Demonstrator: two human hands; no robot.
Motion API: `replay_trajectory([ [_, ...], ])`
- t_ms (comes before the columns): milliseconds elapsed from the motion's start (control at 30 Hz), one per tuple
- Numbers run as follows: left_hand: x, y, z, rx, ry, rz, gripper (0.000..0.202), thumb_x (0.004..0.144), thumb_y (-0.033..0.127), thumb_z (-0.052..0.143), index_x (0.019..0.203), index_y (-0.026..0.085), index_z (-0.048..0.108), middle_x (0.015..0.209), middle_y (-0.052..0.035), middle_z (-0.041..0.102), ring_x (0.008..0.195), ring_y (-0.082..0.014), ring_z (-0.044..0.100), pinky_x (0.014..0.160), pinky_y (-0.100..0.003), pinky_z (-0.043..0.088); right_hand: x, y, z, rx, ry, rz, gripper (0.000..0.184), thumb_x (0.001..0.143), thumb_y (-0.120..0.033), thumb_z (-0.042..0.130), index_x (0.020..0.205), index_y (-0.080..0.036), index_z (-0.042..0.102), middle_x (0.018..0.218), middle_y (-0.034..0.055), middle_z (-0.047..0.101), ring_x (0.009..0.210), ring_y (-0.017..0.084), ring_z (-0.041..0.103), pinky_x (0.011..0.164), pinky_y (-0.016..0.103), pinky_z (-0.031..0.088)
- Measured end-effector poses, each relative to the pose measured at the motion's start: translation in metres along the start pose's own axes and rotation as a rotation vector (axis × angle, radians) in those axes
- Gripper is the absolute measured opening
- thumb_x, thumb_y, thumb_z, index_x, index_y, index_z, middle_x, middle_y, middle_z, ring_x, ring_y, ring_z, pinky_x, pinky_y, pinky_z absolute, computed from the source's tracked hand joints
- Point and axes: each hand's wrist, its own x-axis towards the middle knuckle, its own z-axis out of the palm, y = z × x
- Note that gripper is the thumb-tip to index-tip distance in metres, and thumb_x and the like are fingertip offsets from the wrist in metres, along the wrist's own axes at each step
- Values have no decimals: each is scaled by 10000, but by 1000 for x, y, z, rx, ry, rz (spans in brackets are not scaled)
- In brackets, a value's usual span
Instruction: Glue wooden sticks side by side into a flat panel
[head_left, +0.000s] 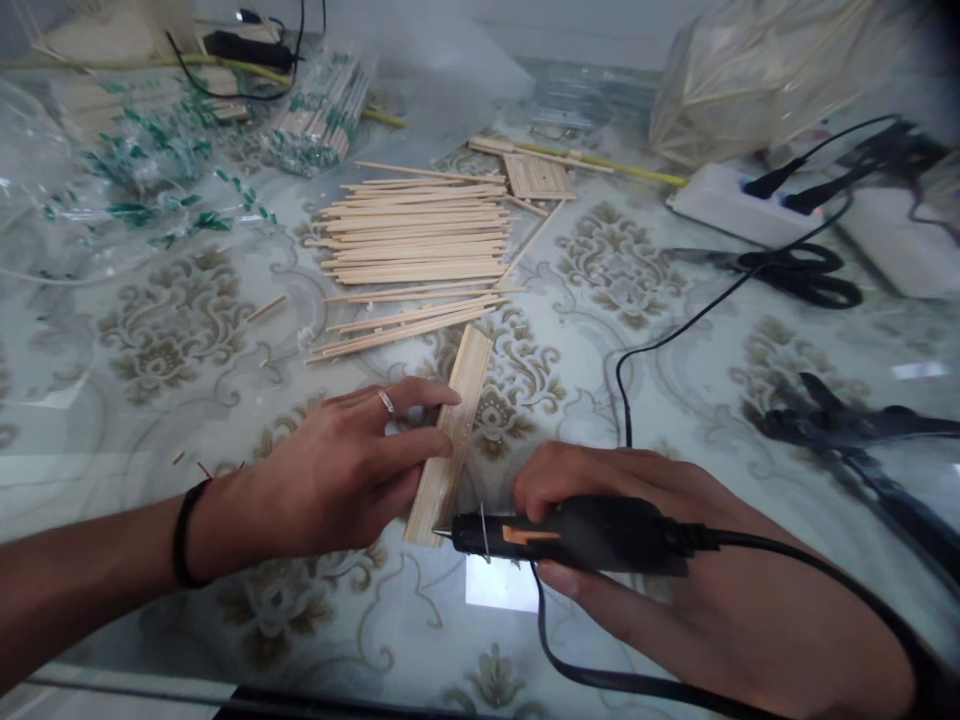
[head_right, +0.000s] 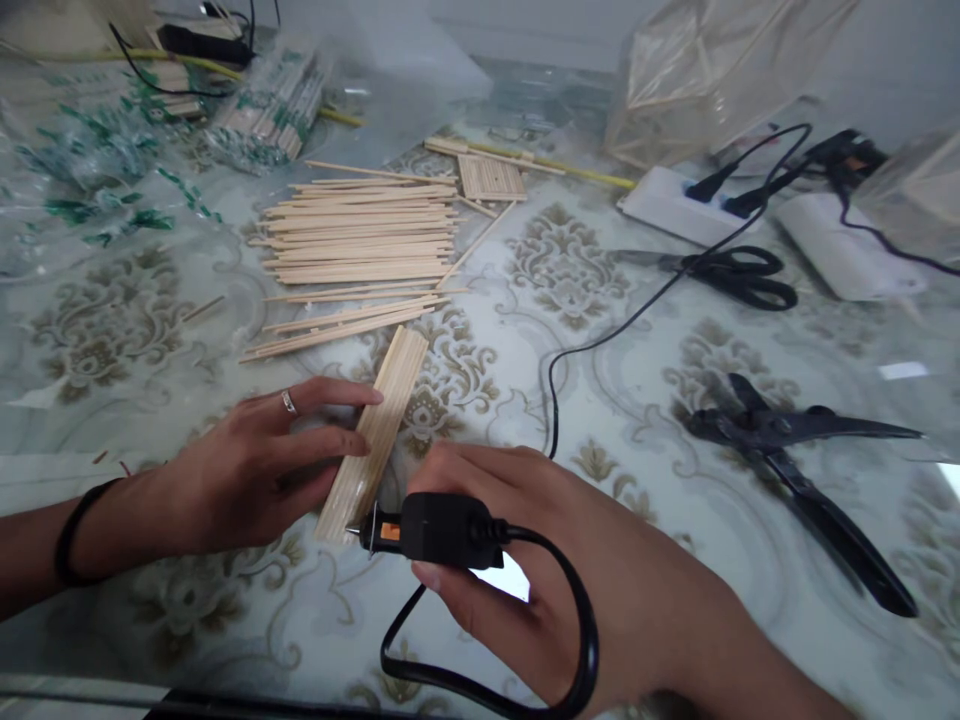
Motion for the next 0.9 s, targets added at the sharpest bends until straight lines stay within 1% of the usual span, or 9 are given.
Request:
replay_trajectory([
  [167,-1,0,0,7,3,0,145,1012,127,602,1116,206,666,1453,-128,656,1152,-227,754,946,-357,650,1,-1,1,4,-8,-1,118,977,-140,568,998,-254,553,892,-17,698,726,153,662,684,282,507],
  [300,-1,0,-1,2,-6,-6,162,1009,124,602,1126,215,667,1472,-118,645,1171,-221,745,958,-347,645,4,-1,-2,-11,-9,44,76,986,-179,587,980,-252,566,824,-41,664,654,132,624,638,265,488],
  [433,-1,0,-2,0,-13,-15,168,1003,108,594,1115,207,673,1482,-114,641,1085,-200,760,959,-356,646,6,-1,-6,-30,25,75,86,1013,-218,581,932,-246,573,775,-51,632,632,123,602,625,256,485],
  [533,0,1,-1,-3,-18,-14,171,1004,115,592,1122,204,679,1481,-118,639,1089,-207,758,939,-355,646,5,-1,-7,-26,27,79,95,1026,-230,588,933,-244,574,781,-53,626,642,118,602,634,252,487],
  [667,1,2,-1,0,-8,-15,161,1007,121,590,1113,207,675,1473,-114,645,1076,-214,768,886,-347,649,5,-1,-6,-39,35,45,70,1011,-211,583,950,-242,570,792,-46,632,644,122,598,624,259,479],
  [733,1,2,-2,4,-6,-11,157,1009,120,585,1110,205,670,1464,-115,650,1088,-224,770,897,-360,652,5,0,-5,-46,36,27,56,1002,-199,582,966,-241,573,813,-36,652,661,129,612,623,263,480],
  [833,0,1,-2,5,-17,-16,160,1010,121,584,1118,206,666,1455,-118,652,1161,-249,756,937,-388,653,5,0,-5,-44,46,21,72,1000,-179,588,986,-248,572,828,-36,668,686,135,627,641,263,489],
  [900,0,1,-3,1,-19,-20,160,1009,122,590,1120,209,666,1456,-117,652,1176,-250,753,944,-386,654,3,0,-4,-38,57,12,80,1001,-176,587,1000,-254,567,832,-40,664,686,134,624,648,263,491],
])
